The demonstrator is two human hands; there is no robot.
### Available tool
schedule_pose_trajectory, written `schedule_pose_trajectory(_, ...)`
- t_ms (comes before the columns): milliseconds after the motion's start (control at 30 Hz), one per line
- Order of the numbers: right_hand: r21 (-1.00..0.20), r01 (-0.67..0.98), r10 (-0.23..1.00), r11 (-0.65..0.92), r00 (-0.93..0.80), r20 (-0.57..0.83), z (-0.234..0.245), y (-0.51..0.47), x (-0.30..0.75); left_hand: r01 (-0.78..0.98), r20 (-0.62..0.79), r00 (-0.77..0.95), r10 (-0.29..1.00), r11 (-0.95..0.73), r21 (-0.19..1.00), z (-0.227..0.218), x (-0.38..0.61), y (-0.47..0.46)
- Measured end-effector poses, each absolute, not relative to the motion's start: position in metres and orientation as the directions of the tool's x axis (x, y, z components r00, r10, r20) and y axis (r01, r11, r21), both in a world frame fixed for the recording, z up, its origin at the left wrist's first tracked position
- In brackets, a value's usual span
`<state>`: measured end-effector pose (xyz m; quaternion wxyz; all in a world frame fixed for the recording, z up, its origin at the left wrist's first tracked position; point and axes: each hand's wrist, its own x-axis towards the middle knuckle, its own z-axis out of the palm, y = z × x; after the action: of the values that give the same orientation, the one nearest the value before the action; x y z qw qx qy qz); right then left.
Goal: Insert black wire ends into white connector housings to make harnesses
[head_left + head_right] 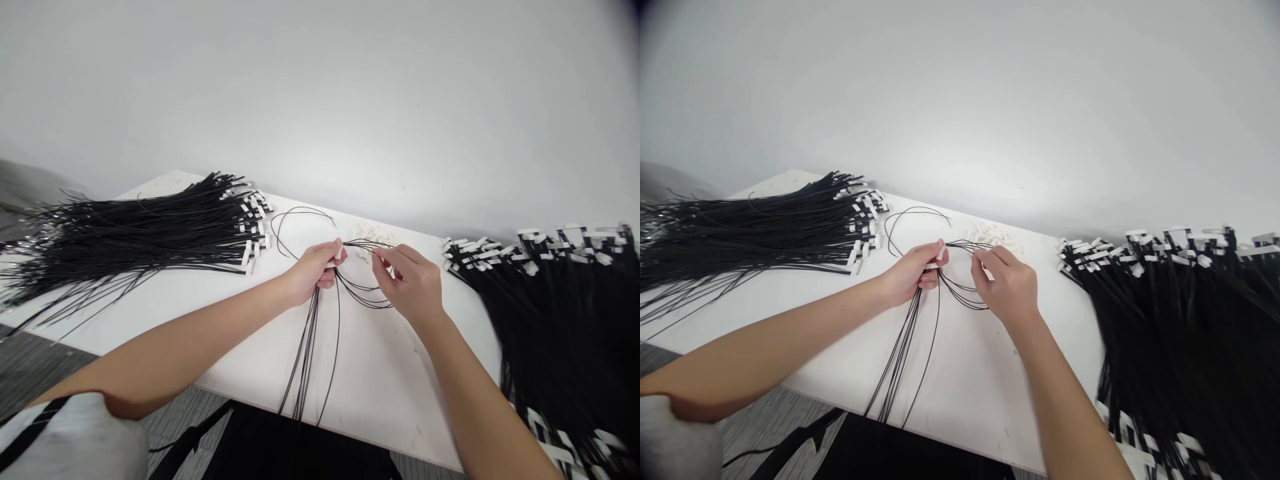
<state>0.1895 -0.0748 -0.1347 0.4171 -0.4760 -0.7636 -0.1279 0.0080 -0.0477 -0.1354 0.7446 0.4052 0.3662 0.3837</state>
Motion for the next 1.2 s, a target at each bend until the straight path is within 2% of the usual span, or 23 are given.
schedule_pose_trajectory(367, 0.08, 0.85, 0.494, 0.521, -0.376, 0.784, -0.132, -0.075, 0.192, -0.246, -0.292, 0.507, 0.811, 0.461, 0.853, -0.136, 0.007, -0.048)
schedule_pose_trajectory(567, 0.068, 0.85, 0.542, 0.523, -0.393, 0.743, -0.133, -0.074, 0.191, -0.299, -0.288, 0.493, 0.821, 0.471, 0.83, -0.136, 0.006, -0.048)
schedule_pose_trajectory(767, 0.158, 0.842, 0.469, 0.517, -0.432, 0.77, -0.137, -0.075, 0.185, -0.253, -0.29, 0.531, 0.796, 0.476, 0.842, -0.139, 0.007, -0.05)
schedule_pose_trajectory(1200, 0.127, 0.841, 0.444, 0.526, -0.399, 0.802, -0.141, -0.077, 0.18, -0.228, -0.268, 0.542, 0.796, 0.446, 0.865, -0.139, 0.012, -0.054)
